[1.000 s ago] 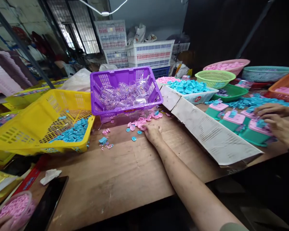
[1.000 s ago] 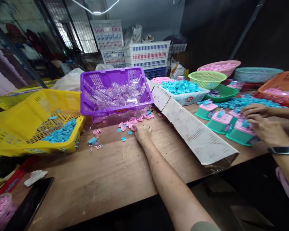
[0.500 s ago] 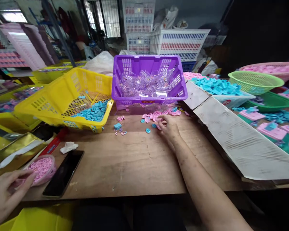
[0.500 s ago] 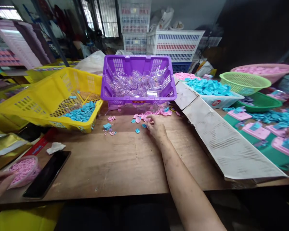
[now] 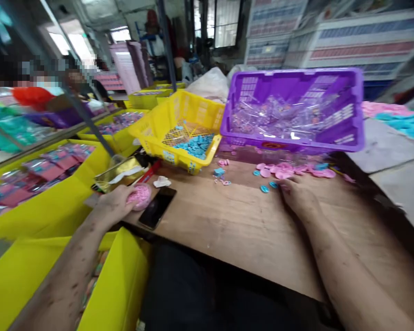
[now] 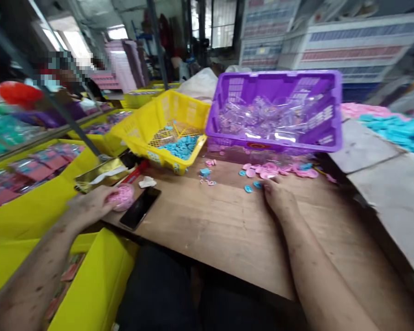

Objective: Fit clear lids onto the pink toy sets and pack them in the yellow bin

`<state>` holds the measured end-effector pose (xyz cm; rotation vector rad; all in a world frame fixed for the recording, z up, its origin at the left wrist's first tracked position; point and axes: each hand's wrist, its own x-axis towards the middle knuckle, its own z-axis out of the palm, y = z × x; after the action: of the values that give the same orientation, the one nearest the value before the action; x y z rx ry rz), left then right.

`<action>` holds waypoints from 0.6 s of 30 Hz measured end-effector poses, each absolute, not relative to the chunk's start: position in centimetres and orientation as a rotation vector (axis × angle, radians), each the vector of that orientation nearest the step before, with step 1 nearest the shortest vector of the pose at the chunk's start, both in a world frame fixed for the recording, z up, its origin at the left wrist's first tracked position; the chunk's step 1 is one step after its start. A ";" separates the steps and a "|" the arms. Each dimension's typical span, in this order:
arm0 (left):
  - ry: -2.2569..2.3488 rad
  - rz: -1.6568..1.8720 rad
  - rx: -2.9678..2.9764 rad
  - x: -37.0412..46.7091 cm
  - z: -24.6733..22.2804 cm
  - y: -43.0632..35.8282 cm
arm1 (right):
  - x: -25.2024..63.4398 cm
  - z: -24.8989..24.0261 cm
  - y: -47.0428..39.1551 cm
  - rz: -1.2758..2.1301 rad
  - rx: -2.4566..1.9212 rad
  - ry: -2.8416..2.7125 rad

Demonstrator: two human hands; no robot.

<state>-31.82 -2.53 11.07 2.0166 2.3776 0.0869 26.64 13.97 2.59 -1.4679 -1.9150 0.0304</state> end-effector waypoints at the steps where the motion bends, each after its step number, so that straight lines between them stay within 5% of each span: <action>1: 2.380 0.050 2.001 -31.6 11.3 -2.4 | 26.6 2.7 14.1 0.029 -1.438 -1.908; 9: 2.235 0.198 2.070 -31.0 11.3 -4.1 | 25.8 4.2 11.7 0.011 -1.268 -1.886; 18: 2.190 0.368 2.203 -33.6 7.8 0.1 | 14.6 1.1 8.1 0.324 -0.953 -2.178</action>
<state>-33.65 0.08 7.78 2.2025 2.1896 0.3678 14.65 8.09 1.07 -0.9527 -2.1783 0.3239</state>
